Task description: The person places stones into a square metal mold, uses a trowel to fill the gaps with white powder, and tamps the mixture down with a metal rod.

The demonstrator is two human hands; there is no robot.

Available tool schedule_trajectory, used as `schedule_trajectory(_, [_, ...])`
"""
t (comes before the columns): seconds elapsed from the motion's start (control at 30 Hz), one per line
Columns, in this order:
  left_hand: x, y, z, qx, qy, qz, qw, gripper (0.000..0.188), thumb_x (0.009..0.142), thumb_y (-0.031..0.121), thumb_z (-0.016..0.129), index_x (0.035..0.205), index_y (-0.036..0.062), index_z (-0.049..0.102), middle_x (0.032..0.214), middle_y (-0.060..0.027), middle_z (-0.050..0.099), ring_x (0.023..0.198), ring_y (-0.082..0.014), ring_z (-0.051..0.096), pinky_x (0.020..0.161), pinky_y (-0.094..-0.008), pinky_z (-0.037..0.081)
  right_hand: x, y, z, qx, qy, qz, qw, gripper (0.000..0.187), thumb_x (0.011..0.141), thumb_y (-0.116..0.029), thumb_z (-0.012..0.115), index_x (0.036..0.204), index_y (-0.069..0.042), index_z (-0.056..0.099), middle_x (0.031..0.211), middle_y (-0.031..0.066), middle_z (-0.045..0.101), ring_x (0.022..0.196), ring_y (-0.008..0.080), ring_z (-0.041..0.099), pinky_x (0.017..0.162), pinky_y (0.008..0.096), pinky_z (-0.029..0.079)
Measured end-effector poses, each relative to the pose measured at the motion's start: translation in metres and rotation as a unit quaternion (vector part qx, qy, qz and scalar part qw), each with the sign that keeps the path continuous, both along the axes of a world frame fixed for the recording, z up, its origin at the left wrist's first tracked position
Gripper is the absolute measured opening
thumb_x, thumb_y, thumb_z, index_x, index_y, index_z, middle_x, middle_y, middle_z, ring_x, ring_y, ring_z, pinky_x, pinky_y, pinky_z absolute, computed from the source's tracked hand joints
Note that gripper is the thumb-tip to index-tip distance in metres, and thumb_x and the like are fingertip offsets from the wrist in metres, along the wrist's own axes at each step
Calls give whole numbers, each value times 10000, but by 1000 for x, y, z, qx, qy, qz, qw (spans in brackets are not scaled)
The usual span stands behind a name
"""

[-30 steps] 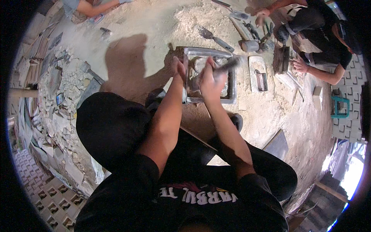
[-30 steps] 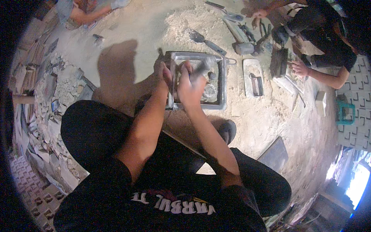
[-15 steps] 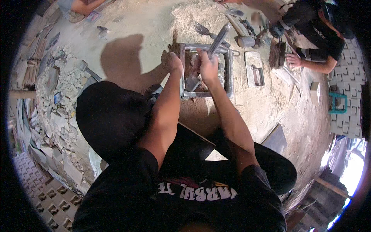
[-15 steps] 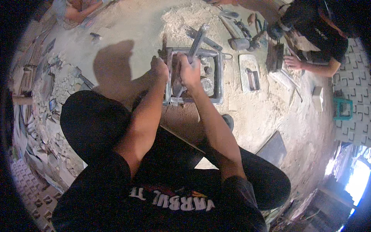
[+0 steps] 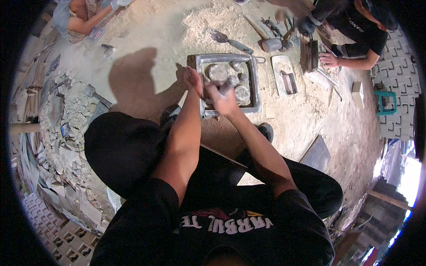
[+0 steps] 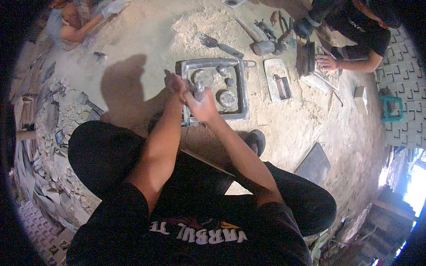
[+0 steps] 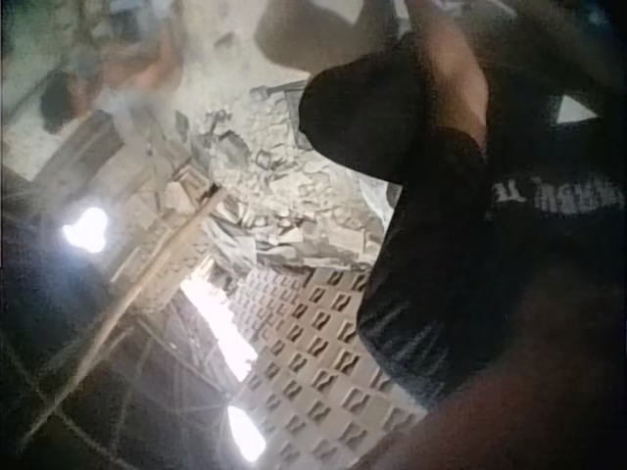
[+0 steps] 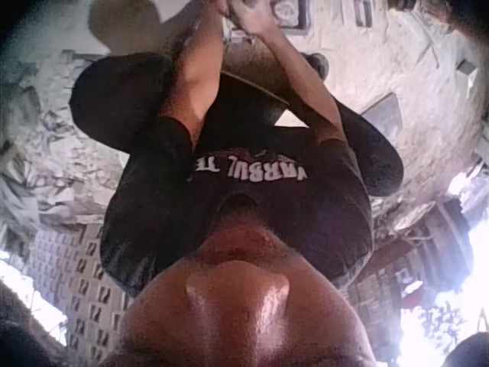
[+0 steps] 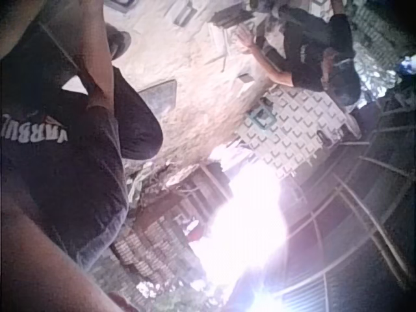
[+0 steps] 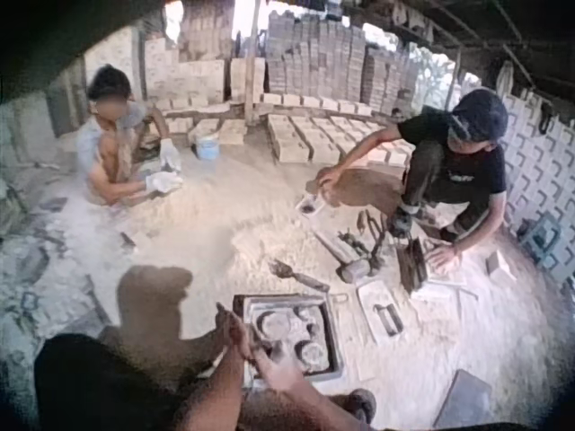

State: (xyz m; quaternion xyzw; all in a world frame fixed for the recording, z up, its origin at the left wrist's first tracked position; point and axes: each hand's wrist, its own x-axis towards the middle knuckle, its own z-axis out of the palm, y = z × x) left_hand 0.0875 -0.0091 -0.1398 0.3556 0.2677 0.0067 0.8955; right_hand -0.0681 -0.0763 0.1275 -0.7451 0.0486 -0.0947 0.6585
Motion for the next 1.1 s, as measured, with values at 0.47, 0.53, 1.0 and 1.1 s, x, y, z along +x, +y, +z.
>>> schedule_trajectory(0.47, [11,26,-23,-416,-97,93,900,388,957,373,499,1154,43,547,1143,-100,589,1021,-194,581,870,-314,514,-11,-9,19,-40,72,70,994,275,833,-211,569,857,56,632,679,54,566,637,144,516,587,313,422])
schedule_trajectory(0.53, [15,29,-63,-311,-104,97,940,382,948,373,508,1133,42,555,1147,-98,596,992,-208,604,828,-344,533,-16,-14,17,-68,70,93,991,283,832,-206,551,877,61,634,695,50,561,646,140,514,588,299,414])
schedule_trajectory(1.0, [45,11,-122,-217,-26,34,975,461,1007,324,281,1260,10,503,1317,-189,504,1185,-256,500,1030,-374,371,0,-15,-40,-40,67,123,989,212,823,-193,562,810,14,604,658,78,543,615,151,516,587,301,422])
schedule_trajectory(1.1, [49,51,-105,-90,-27,31,995,490,998,368,286,1208,-8,520,1264,-209,521,1146,-289,512,996,-388,375,-7,7,28,-35,83,113,989,248,834,-237,585,786,5,608,643,76,546,612,144,527,577,289,423])
